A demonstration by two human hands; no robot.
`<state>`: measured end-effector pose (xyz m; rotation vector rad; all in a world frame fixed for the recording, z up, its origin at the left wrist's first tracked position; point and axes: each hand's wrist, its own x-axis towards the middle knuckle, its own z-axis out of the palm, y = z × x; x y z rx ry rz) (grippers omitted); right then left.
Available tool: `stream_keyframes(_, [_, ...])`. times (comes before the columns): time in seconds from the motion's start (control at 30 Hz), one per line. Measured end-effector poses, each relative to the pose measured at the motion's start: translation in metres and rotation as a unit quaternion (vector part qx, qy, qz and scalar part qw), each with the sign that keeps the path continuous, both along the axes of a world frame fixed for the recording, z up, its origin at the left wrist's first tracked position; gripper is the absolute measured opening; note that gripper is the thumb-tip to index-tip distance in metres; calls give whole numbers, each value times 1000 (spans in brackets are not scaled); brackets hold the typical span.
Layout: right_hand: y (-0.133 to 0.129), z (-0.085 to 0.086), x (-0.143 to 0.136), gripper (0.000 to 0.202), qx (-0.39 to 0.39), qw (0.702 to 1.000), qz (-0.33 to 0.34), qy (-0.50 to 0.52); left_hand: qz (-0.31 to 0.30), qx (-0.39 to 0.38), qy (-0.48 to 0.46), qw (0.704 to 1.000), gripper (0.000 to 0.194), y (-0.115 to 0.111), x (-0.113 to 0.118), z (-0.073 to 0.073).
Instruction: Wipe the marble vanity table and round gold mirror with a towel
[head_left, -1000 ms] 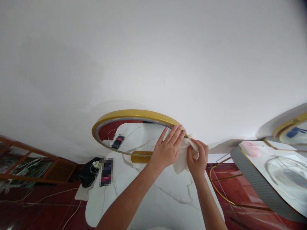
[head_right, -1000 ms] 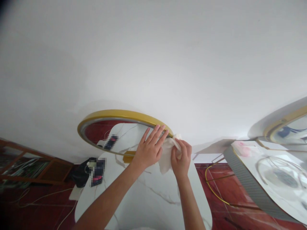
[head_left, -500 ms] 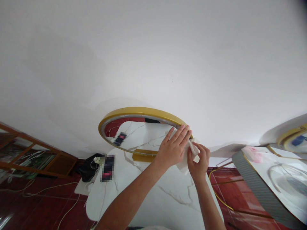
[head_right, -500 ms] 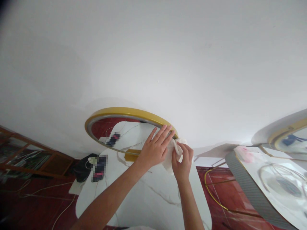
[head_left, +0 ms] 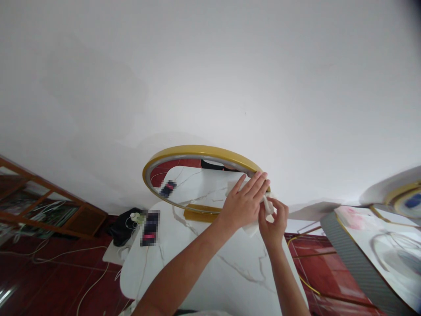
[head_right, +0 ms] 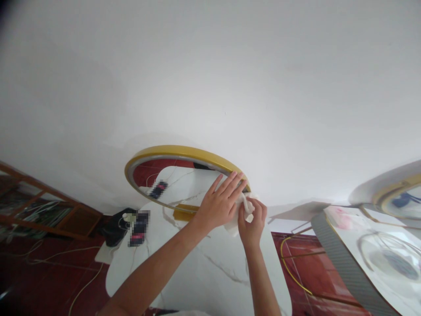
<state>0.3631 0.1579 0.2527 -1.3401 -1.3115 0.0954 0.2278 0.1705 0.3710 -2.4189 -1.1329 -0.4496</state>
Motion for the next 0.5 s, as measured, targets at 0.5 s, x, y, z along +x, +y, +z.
stream_keyframes(0.5, [-63,-148,-40,40,-319,904,267,-100,-56,-242,-171,953,48,-44,-55,-111])
